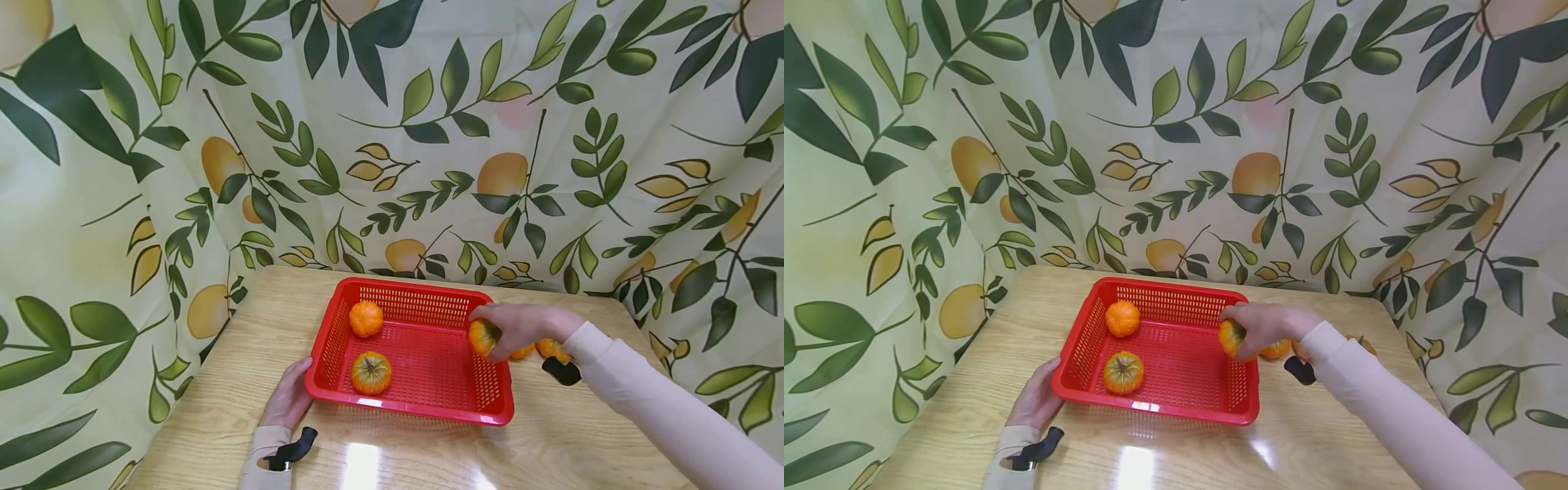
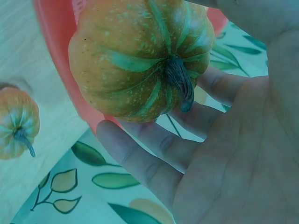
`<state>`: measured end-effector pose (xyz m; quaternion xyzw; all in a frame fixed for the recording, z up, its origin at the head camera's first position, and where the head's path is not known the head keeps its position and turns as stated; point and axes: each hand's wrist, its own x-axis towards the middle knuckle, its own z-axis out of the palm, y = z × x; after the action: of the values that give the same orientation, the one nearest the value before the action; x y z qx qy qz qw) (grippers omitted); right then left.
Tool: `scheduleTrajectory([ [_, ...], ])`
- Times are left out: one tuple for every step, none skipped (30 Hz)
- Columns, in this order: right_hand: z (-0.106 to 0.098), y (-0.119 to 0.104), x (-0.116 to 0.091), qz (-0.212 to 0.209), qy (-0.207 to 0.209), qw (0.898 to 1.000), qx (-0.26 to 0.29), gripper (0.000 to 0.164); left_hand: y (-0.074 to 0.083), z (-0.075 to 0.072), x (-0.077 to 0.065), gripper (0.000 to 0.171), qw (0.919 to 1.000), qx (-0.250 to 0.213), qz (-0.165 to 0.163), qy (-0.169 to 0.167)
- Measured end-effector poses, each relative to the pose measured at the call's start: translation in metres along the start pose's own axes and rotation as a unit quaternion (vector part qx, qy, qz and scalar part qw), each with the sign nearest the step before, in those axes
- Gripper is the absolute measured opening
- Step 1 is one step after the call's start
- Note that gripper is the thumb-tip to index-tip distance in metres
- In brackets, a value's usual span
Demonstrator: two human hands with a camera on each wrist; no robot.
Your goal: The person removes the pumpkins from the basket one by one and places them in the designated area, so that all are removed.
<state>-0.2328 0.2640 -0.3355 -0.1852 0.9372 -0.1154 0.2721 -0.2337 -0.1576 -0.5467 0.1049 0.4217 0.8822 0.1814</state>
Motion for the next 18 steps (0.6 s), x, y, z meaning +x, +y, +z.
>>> scheduleTrajectory([
  [-0.001,0.002,-0.002,0.000,0.003,1.000,0.002,0.068,0.000,0.000,0.000,0.038,1.0000,0.001,0.000,0.001],
  [-0.002,0.003,-0.003,0.003,0.006,1.000,0.005,0.068,0.000,0.000,0.000,0.038,1.0000,0.002,0.000,0.001],
  [-0.003,0.005,-0.005,0.007,0.009,1.000,0.009,0.069,0.000,0.000,0.000,0.038,1.0000,0.003,0.001,0.003],
  [-0.003,0.006,-0.006,0.012,0.011,1.000,0.013,0.070,0.000,0.000,0.000,0.037,1.0000,0.003,0.000,0.006],
  [-0.004,0.008,-0.008,0.016,0.013,1.000,0.017,0.070,0.000,0.000,0.000,0.037,1.0000,0.004,0.000,0.008],
  [-0.004,0.009,-0.009,0.023,0.014,0.999,0.020,0.071,0.000,0.001,-0.001,0.037,1.0000,0.004,0.000,0.009],
  [-0.005,0.011,-0.010,0.029,0.015,0.999,0.024,0.071,0.000,0.001,-0.001,0.037,0.9999,0.004,0.001,0.010],
  [-0.005,0.012,-0.011,0.035,0.015,0.999,0.027,0.072,0.000,0.001,-0.001,0.037,0.9999,0.003,0.001,0.010],
  [-0.005,0.014,-0.012,0.038,0.016,0.999,0.027,0.072,0.000,0.001,-0.001,0.037,0.9999,0.003,0.000,0.010],
  [-0.005,0.016,-0.013,0.039,0.017,0.999,0.027,0.073,0.000,0.001,0.000,0.038,1.0000,0.003,0.001,0.008],
  [-0.005,0.018,-0.015,0.041,0.017,0.999,0.028,0.074,0.000,0.001,0.000,0.038,1.0000,0.003,0.002,0.005],
  [-0.005,0.020,-0.016,0.044,0.018,0.998,0.029,0.075,0.000,0.001,0.000,0.038,1.0000,0.002,0.004,0.001],
  [-0.005,0.022,-0.016,0.046,0.018,0.998,0.032,0.075,-0.001,0.000,0.000,0.039,1.0000,0.002,0.005,-0.003],
  [-0.005,0.024,-0.017,0.048,0.018,0.998,0.034,0.075,-0.001,0.000,0.000,0.039,1.0000,0.001,0.007,-0.007],
  [-0.005,0.025,-0.018,0.050,0.019,0.998,0.035,0.075,-0.001,0.000,0.001,0.039,0.9999,0.000,0.009,-0.010],
  [-0.005,0.027,-0.019,0.052,0.018,0.998,0.038,0.075,-0.001,0.000,0.001,0.039,0.9999,0.000,0.010,-0.012],
  [-0.005,0.028,-0.020,0.056,0.017,0.998,0.038,0.074,-0.001,0.000,0.001,0.039,0.9998,-0.002,0.011,-0.014],
  [-0.005,0.029,-0.021,0.059,0.016,0.997,0.038,0.074,-0.001,0.000,0.001,0.038,0.9998,-0.002,0.012,-0.014],
])
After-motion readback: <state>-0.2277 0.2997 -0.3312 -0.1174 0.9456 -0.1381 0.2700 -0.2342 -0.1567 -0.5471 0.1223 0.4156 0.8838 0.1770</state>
